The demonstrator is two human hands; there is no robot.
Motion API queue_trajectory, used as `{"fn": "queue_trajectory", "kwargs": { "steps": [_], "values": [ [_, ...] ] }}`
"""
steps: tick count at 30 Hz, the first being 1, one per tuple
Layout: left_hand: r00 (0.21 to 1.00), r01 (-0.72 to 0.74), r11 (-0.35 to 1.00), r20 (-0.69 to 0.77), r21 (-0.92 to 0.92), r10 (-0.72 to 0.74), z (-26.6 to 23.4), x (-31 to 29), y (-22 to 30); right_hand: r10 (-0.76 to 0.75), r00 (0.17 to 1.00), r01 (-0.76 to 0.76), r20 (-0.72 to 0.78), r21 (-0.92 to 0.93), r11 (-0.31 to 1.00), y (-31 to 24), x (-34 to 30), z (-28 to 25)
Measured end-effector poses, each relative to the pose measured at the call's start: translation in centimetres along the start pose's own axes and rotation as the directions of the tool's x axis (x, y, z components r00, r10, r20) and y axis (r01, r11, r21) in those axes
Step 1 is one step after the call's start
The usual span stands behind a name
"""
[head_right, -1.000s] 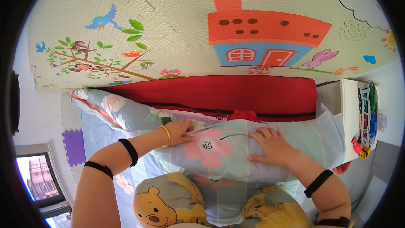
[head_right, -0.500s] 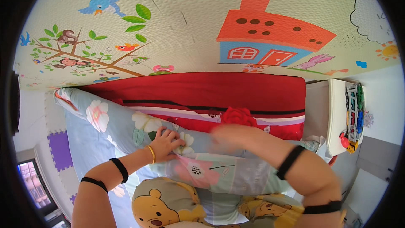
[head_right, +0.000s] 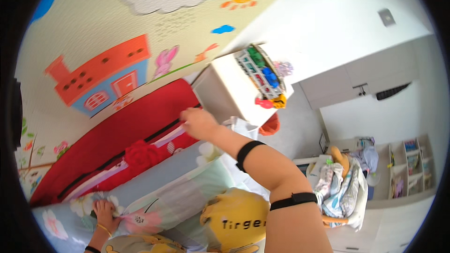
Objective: Straighten the duvet and tidy the bedding in a small bedroom.
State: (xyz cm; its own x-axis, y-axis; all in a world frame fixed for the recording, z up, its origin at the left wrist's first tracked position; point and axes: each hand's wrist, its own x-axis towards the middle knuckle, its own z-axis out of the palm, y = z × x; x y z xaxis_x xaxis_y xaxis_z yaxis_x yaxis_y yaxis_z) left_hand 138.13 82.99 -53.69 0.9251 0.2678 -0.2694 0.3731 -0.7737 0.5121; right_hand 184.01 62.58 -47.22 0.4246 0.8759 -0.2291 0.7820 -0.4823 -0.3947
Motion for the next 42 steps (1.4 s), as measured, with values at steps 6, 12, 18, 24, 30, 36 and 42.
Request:
{"fn": "queue_trajectory", "kwargs": {
  "steps": [6,12,18,24,30,36,42],
  "values": [
    [0.996,-0.071,0.987,-0.038,0.143,0.077,3.4,-0.3,-3.6,0.674,0.710,-0.598,-0.202,0.332,0.729,17.3,-13.4,-5.1],
    [0.904,0.205,0.891,0.272,0.404,-0.331,5.9,-1.7,-8.9,0.886,0.327,-0.701,-0.329,0.545,0.461,29.0,-19.3,-8.9],
    [0.967,0.107,0.820,0.132,0.563,-0.217,6.8,-1.3,-10.3,0.645,0.409,-0.700,-0.645,0.232,0.676,39.4,-15.9,-11.6],
    [0.866,0.096,0.822,0.361,0.561,-0.347,4.8,1.0,-7.2,0.647,0.592,-0.701,-0.481,0.089,0.708,45.4,-10.4,-12.0],
    [0.821,0.133,0.785,0.377,0.605,-0.429,1.2,2.9,-1.3,0.533,0.460,-0.755,-0.710,0.003,0.656,43.8,-8.9,-12.9],
    [0.806,0.157,0.804,0.396,0.573,-0.440,0.6,4.7,0.9,0.130,0.408,-0.593,-0.904,-0.154,0.791,36.4,-12.1,-19.2],
    [0.816,0.128,0.828,0.417,0.546,-0.401,-0.8,4.1,1.9,0.257,0.721,-0.217,-0.644,0.144,0.966,18.0,-13.9,-19.8]
  ]
}}
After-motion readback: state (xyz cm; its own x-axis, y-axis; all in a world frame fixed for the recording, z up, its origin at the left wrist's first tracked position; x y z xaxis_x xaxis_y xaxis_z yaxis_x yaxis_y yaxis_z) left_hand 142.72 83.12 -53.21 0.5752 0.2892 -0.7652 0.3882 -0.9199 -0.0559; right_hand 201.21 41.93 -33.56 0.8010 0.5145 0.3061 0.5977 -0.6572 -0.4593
